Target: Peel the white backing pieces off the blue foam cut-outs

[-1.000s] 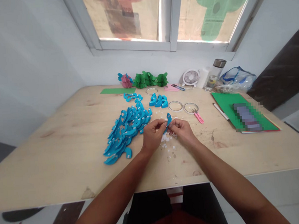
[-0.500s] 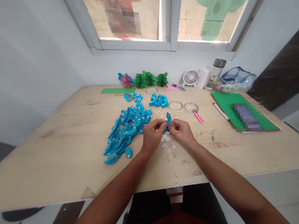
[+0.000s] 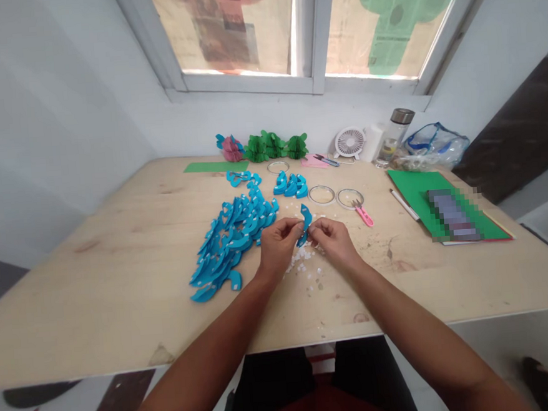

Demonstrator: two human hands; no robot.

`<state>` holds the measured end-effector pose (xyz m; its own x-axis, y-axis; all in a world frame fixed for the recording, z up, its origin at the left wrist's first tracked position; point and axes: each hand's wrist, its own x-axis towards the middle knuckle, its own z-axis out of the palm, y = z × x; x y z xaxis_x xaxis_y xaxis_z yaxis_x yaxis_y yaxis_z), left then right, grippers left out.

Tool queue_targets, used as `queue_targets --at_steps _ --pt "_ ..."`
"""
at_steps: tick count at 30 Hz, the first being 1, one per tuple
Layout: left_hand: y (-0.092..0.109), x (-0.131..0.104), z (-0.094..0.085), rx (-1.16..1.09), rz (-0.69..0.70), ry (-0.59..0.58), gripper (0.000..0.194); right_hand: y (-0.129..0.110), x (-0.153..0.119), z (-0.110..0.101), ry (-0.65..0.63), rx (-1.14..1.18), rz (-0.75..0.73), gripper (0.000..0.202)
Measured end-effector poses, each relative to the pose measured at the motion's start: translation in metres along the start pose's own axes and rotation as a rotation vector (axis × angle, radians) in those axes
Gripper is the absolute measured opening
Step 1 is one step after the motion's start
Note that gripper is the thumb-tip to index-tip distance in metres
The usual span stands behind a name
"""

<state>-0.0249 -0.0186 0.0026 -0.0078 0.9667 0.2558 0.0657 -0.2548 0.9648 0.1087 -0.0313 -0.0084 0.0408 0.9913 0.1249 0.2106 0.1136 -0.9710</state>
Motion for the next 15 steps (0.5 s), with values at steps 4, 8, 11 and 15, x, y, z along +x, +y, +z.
queue_targets --at_steps 4,8,11,15 --pt "0.0002 -0.0006 0.0002 -0.012 0.004 -0.005 0.009 -0.0014 0.0017 0.0004 -0.002 0.133 0.066 0.014" --pt "0.0012 -0.0014 0.0001 -0.019 0.002 -0.014 0.009 -0.0001 0.0032 0.0012 -0.002 0.222 0.118 0.01" --pt "0.0017 -0.002 0.0 -0.018 0.007 -0.025 0.01 0.0 0.0034 0.0017 0.0 0.261 0.13 0.008" --pt "0.0009 -0.0027 -0.0001 0.013 0.032 -0.029 0.011 -0.0014 0.0029 0.0018 0.009 0.287 0.148 0.006"
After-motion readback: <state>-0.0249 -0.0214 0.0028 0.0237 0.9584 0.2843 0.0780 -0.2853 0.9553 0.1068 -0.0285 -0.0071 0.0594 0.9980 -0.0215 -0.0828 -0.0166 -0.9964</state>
